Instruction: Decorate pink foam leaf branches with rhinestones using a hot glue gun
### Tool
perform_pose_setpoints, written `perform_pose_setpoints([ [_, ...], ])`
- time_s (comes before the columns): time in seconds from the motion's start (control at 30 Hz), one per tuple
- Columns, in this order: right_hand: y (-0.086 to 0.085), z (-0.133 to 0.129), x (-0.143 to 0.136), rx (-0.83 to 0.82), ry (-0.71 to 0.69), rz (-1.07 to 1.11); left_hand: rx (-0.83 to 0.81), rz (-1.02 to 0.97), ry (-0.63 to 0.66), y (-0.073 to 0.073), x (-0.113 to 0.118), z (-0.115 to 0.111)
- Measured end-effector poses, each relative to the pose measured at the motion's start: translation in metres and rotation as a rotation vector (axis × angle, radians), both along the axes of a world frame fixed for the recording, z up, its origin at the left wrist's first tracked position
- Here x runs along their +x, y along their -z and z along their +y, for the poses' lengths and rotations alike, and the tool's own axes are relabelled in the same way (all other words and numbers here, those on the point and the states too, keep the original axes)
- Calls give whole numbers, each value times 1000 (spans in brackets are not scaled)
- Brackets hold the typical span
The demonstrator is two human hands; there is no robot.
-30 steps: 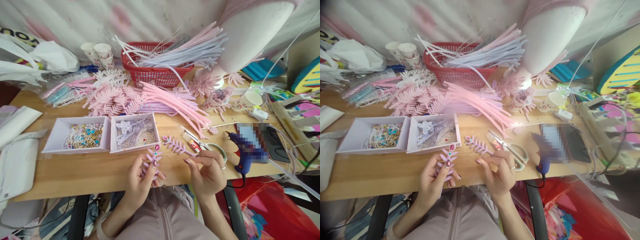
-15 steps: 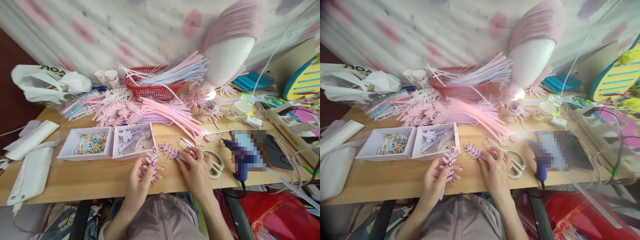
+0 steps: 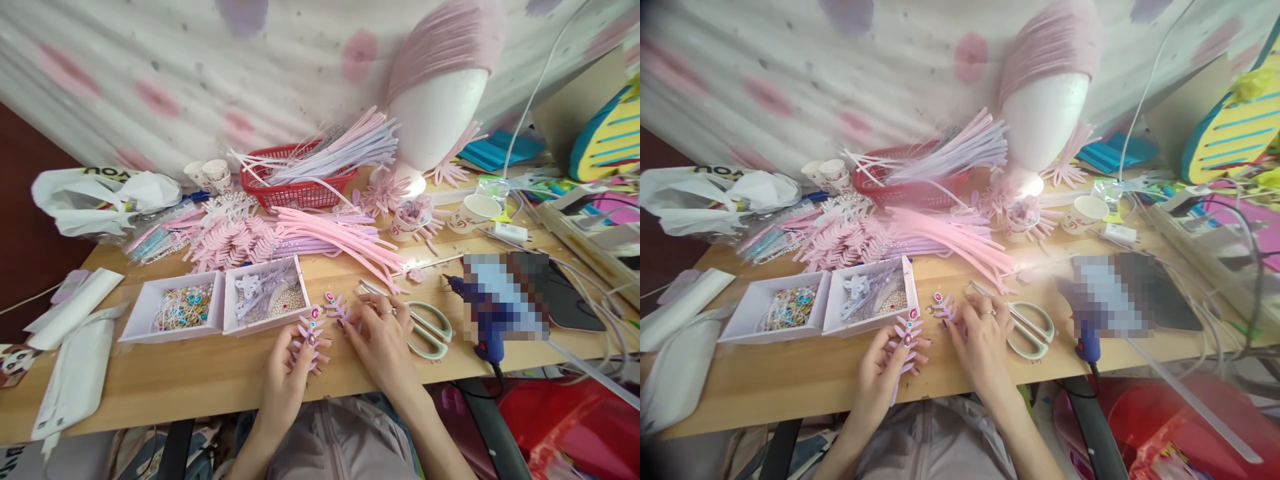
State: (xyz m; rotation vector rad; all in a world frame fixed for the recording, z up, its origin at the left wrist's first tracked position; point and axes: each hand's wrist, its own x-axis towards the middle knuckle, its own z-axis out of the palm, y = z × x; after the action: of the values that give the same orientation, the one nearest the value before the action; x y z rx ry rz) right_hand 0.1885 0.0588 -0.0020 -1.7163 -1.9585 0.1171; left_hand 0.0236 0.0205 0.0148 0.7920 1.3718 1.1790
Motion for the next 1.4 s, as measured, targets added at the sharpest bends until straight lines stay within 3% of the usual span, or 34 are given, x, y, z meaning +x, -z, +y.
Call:
perform_pose_setpoints([
  [0.17, -8, 0, 3, 51, -4, 185, -56, -22, 79, 0, 1, 4],
  [0.27, -19, -3, 4, 39, -45, 471, -65, -28, 153, -4, 4, 8],
  [0.5, -37, -6, -9, -376, -147, 1200, -12, 14, 247, -16, 14, 13],
  [0.7, -34, -3, -12, -627, -205, 1564, 80, 96, 295, -14, 12, 9],
  [1.0, -35, -3, -12, -650, -210, 1687, 123, 122, 331, -16, 7, 5],
  [1.4, -37, -6, -16, -672, -176, 1656, 184, 167, 284, -13, 6, 3],
])
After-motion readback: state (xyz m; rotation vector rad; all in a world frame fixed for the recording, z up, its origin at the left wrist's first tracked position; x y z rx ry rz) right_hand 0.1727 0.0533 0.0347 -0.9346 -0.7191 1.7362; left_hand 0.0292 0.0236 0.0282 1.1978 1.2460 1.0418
